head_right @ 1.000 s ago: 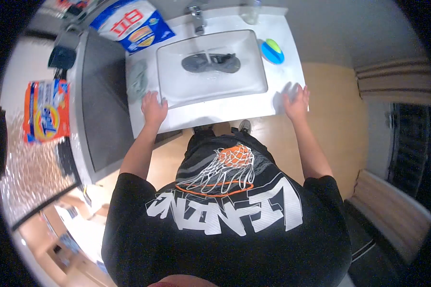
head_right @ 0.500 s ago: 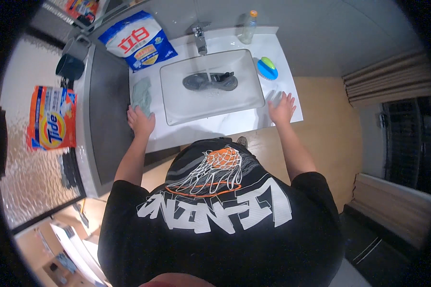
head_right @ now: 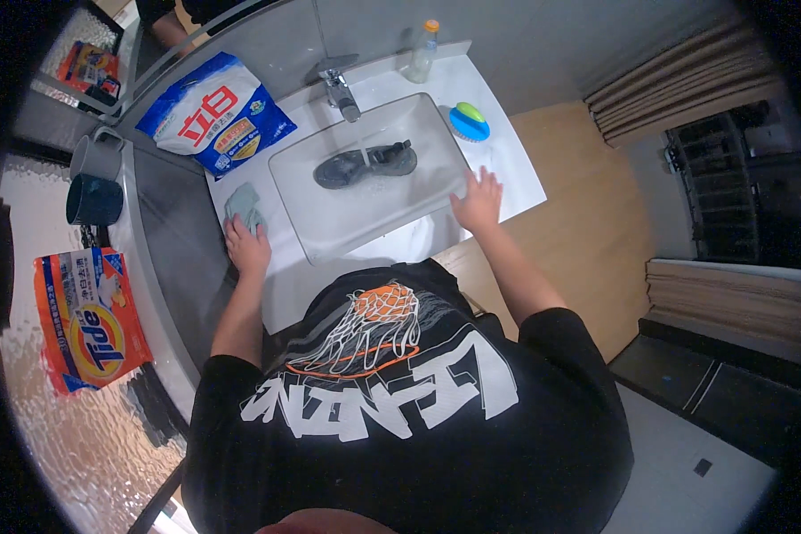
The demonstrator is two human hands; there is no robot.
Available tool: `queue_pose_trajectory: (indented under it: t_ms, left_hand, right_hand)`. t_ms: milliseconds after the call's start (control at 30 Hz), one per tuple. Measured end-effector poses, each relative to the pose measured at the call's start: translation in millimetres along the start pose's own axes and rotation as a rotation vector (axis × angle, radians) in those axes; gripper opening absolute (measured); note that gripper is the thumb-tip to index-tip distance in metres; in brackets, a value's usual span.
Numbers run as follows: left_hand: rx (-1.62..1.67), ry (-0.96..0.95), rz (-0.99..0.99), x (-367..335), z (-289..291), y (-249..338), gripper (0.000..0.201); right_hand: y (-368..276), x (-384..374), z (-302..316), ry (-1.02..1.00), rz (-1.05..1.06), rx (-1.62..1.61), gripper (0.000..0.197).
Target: The person washes a shoe by hand in a bathroom sink, scrubbing the outer surface and rinsing it under running water.
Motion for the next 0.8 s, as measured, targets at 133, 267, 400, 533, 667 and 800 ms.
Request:
queue_pose_trajectory:
  t_ms: [133,267,400,533,667,800]
  left_hand:
    - [-0.012,0.054,0.002,2,-2,-2,0.066]
    - [-0.079,0.077,0.029,4,-7,0,0.065]
    - [-0.069,0.017,0.087,3,-4,-3,0.067]
    - [-0.106,0.079,0.069,2,8,22,0.073]
    - [-0.003,-0.032,-0.193,4,8,61,0.071]
    - [0.054,-0.333,-0.207,-18,-23,114,0.069]
  right_hand:
    - [-55,-57,-15,-0.54,0.108,-0.32,0.069]
    - [-99,-85,-68,-0.573,0.271,-0.287,0.074]
    - [-128,-104,-103,-0.725,0.109,-0.1,0.074]
    - [-119,-124,-112,-0.752,0.063,-0.178,0.047]
    - [-127,-135,-89,-0.651,0.177,-0.234,0.033]
    - [-125,-148,-74,-0.582,0.171,-0.398,0.037]
Point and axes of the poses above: each hand's wrist, its own x-axis away from the middle knuckle, its own z-axis out of the back of the hand, y = z × x, the point moved 1 cm from there along -x, towards the middle knuckle
